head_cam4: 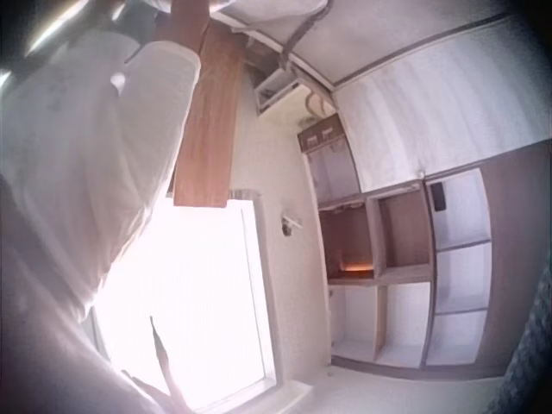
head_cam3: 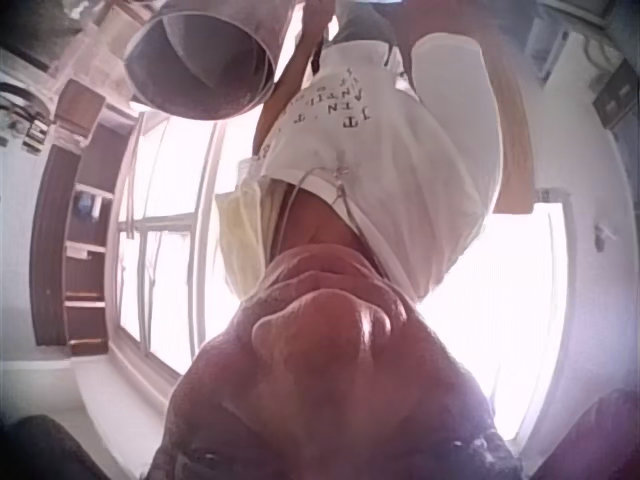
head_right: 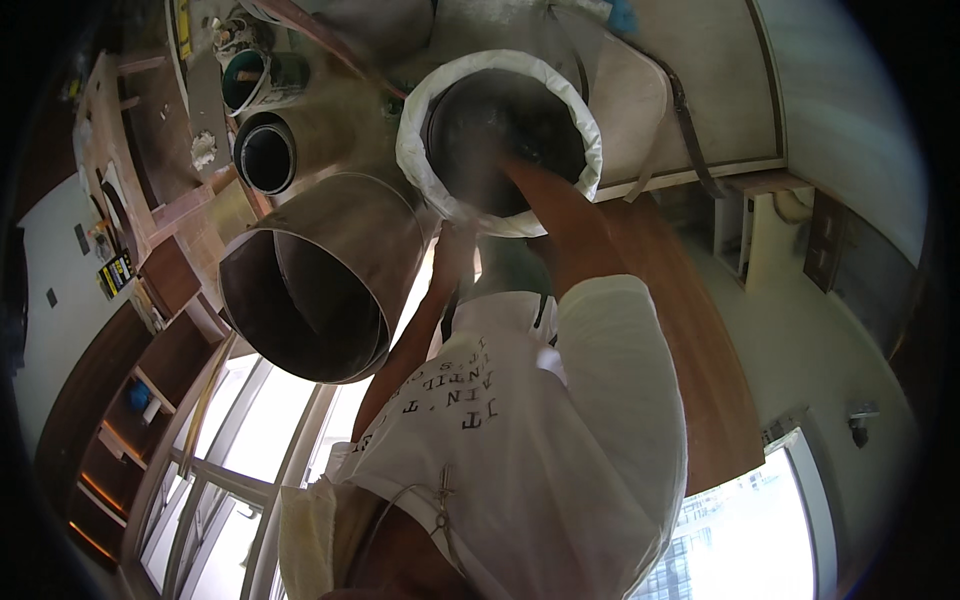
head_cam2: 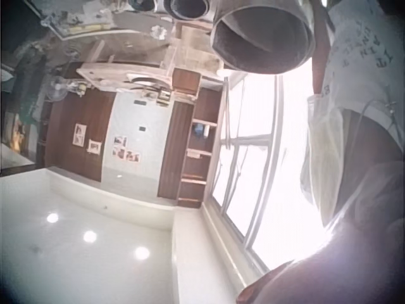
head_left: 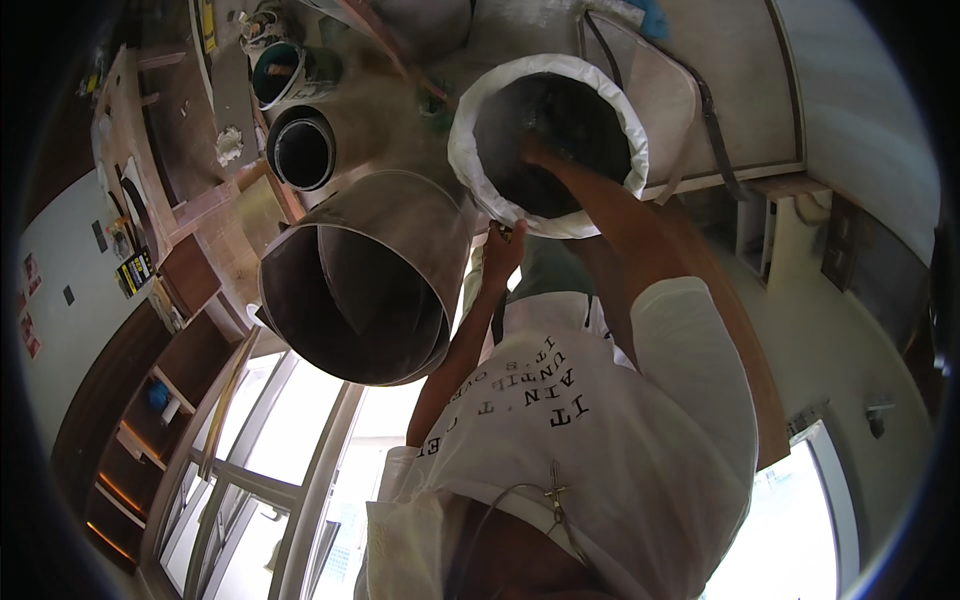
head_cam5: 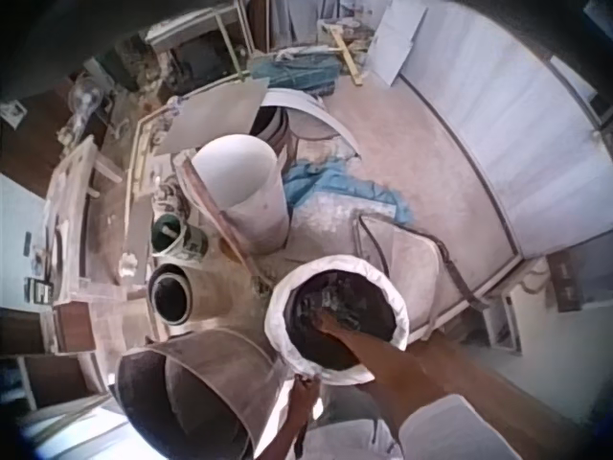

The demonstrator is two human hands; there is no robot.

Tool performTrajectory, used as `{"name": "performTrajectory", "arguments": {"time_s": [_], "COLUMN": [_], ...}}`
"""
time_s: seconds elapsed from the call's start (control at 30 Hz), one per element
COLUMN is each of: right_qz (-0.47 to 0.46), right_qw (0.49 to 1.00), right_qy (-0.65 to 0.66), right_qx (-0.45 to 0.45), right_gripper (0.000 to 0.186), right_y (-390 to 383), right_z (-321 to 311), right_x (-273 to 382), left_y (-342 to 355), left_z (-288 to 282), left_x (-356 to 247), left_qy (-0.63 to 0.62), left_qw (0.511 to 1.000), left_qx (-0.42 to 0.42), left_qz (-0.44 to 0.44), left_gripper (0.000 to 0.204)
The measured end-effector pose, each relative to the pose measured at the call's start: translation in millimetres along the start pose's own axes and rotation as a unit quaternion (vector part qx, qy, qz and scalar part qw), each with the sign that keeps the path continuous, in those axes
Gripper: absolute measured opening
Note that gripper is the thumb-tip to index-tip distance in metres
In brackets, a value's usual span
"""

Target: The person measures a countertop area with a tape measure, then retrieves a rectangular material piece from a bucket. They place the material on the floor, measure it with the tape measure, and mark it with a pencil. The person repeats the measuring process on the material piece.

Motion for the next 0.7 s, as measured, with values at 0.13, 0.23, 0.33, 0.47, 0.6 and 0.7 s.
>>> {"name": "performTrajectory", "arguments": {"time_s": [0.13, 0.23, 0.33, 0.47, 0.6, 0.7], "right_qz": [0.115, 0.168, 0.192, 0.202, 0.203, 0.201], "right_qw": [0.978, 0.960, 0.950, 0.940, 0.929, 0.921], "right_qy": [0.060, 0.082, 0.091, 0.107, 0.122, 0.138], "right_qx": [-0.166, -0.207, -0.229, -0.255, -0.283, -0.302], "right_gripper": [0.026, 0.027, 0.027, 0.027, 0.027, 0.028], "right_y": [63.9, 95.5, 107.5, 106.1, 101.3, 98.2], "right_z": [-9.7, -5.3, 2.0, 10.9, 16.5, 18.6], "right_x": [-22.4, -30.3, -32.5, -33.2, -33.6, -30.6], "left_y": [-0.5, 2.0, 3.5, -5.2, -10.3, -8.6], "left_z": [6.5, 7.4, 7.0, 3.6, -2.9, -7.3], "left_x": [7.1, 6.6, 2.5, -14.1, -30.8, -41.9], "left_qy": [0.004, 0.049, 0.103, 0.084, -0.014, -0.021], "left_qw": [0.991, 0.990, 0.989, 0.989, 0.981, 0.991], "left_qx": [-0.012, -0.012, -0.020, -0.043, -0.038, -0.076], "left_qz": [-0.132, -0.134, -0.105, -0.114, -0.188, -0.106], "left_gripper": [0.073, 0.075, 0.061, 0.055, 0.062, 0.060]}}
Point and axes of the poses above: each hand's wrist, its own y-axis towards the middle knuckle, its own z-axis out of the palm, x = y × z, the point moved 3 cm from there along y, towards the middle knuckle, and after that the axes turned 8 degrees about x, right-handed, at the moved point
